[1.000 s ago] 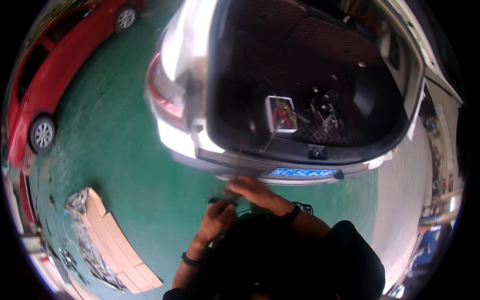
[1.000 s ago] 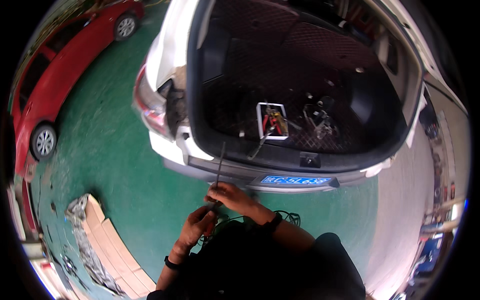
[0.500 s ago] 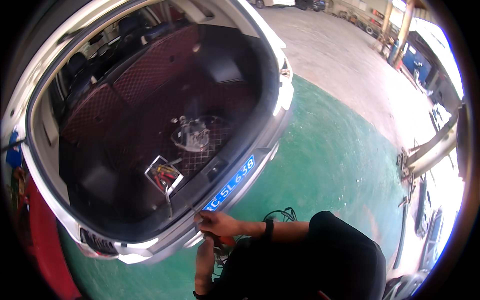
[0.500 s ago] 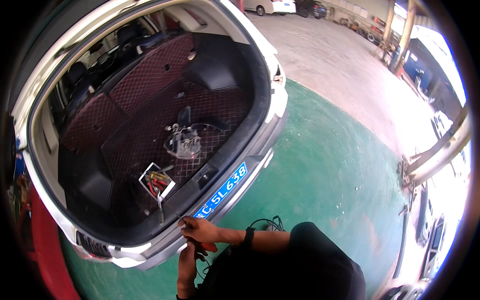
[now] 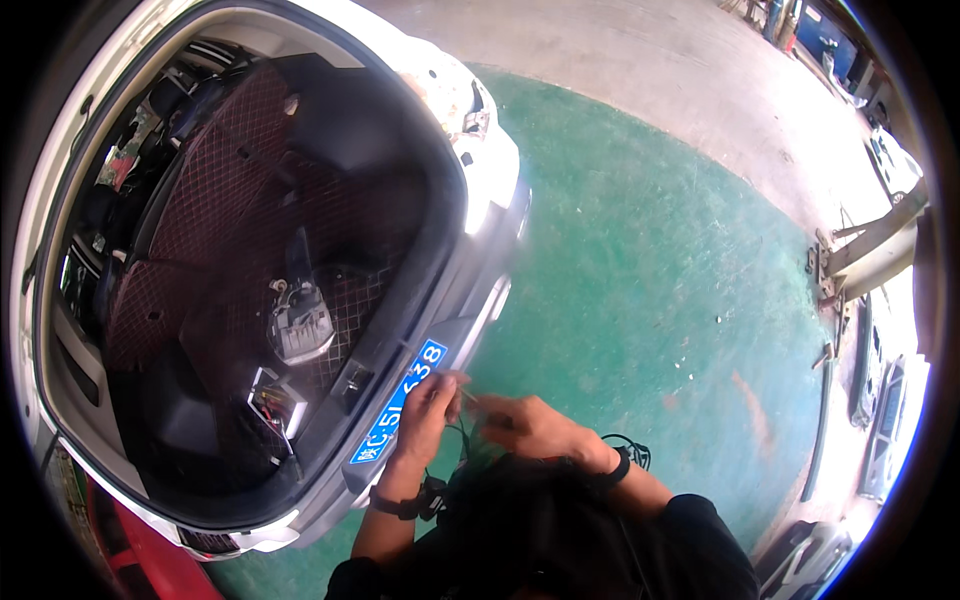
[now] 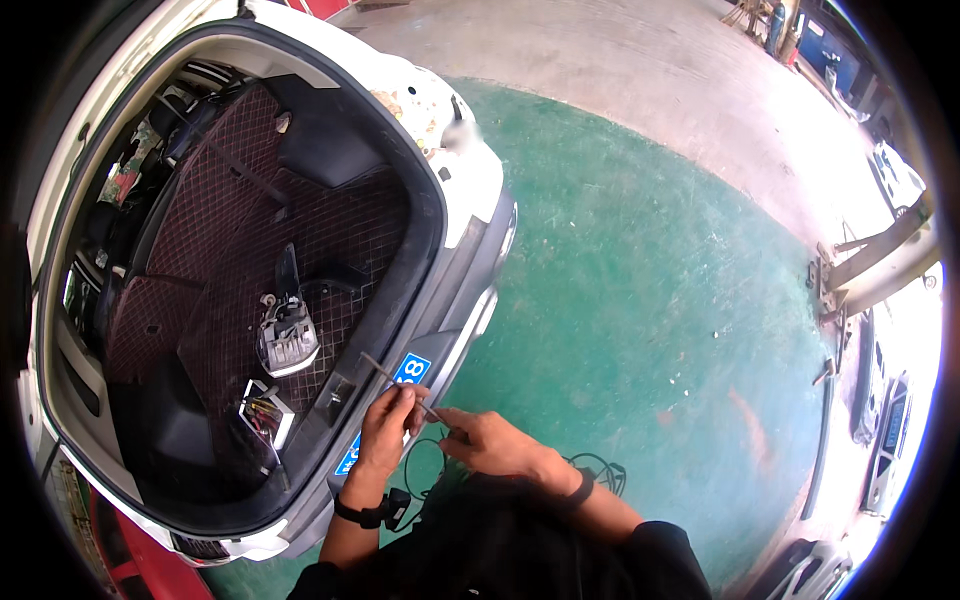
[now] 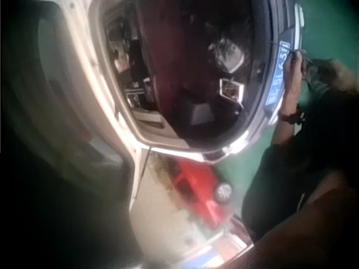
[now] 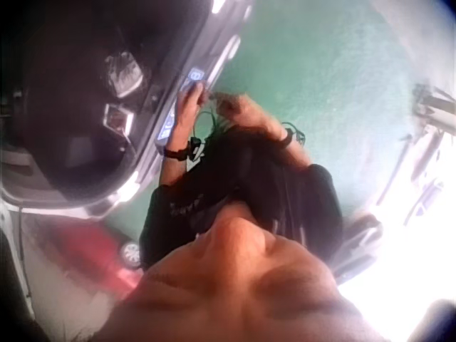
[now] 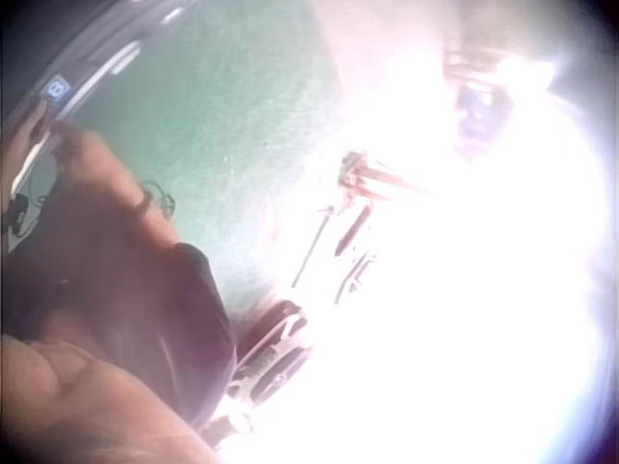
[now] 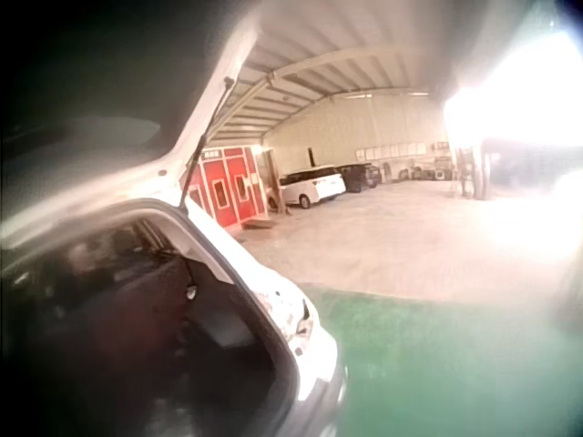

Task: The person uses a screwdriver to remove screws from a vehicle's tail light housing and then pulls off the plastic wheel arch trim by hand.

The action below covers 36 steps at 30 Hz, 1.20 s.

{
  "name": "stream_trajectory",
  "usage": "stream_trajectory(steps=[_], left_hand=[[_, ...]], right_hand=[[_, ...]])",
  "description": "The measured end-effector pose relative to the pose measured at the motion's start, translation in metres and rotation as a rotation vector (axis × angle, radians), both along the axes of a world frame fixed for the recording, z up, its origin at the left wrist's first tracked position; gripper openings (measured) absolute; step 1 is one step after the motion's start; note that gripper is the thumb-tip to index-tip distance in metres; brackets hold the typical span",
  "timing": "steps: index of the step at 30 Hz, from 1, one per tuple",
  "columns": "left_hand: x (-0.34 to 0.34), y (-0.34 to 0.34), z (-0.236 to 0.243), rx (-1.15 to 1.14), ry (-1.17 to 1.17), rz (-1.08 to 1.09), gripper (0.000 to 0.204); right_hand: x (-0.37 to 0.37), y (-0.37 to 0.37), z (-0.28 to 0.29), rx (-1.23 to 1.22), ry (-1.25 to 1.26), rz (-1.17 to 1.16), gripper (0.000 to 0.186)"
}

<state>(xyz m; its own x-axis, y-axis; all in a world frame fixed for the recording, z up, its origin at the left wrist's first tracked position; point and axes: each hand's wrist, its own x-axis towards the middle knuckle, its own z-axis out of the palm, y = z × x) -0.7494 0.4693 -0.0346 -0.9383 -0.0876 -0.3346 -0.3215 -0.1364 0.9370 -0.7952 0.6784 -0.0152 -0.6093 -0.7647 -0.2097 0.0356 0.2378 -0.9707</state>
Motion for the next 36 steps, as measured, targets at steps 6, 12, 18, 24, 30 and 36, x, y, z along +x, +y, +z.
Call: stream_trajectory(steps=[6, 12, 18, 24, 30, 36], left_hand=[[-0.137, 0.032, -0.012, 0.12, 0.018, -0.068, 0.031], [-0.279, 0.042, -0.03, 0.212, 0.009, -0.065, 0.029], [-0.396, 0.016, -0.057, 0.254, -0.008, 0.08, 0.023], [-0.447, -0.015, -0.07, 0.183, -0.016, 0.17, 0.022], [-0.458, -0.009, -0.076, 0.171, 0.0, 0.29, 0.025], [-0.462, 0.0, -0.082, 0.16, 0.037, 0.395, 0.027]], right_hand=[[-0.07, 0.061, -0.022, -0.088, -0.371, -0.329, 0.04], [-0.172, 0.07, -0.024, -0.217, -0.485, -0.577, 0.036], [-0.282, 0.051, -0.032, -0.141, -0.511, -0.617, 0.037], [-0.344, 0.035, -0.046, -0.161, -0.607, -0.589, 0.037], [-0.388, 0.036, -0.047, -0.158, -0.727, -0.494, 0.04], [-0.413, 0.04, -0.057, -0.203, -0.912, -0.45, 0.036]])
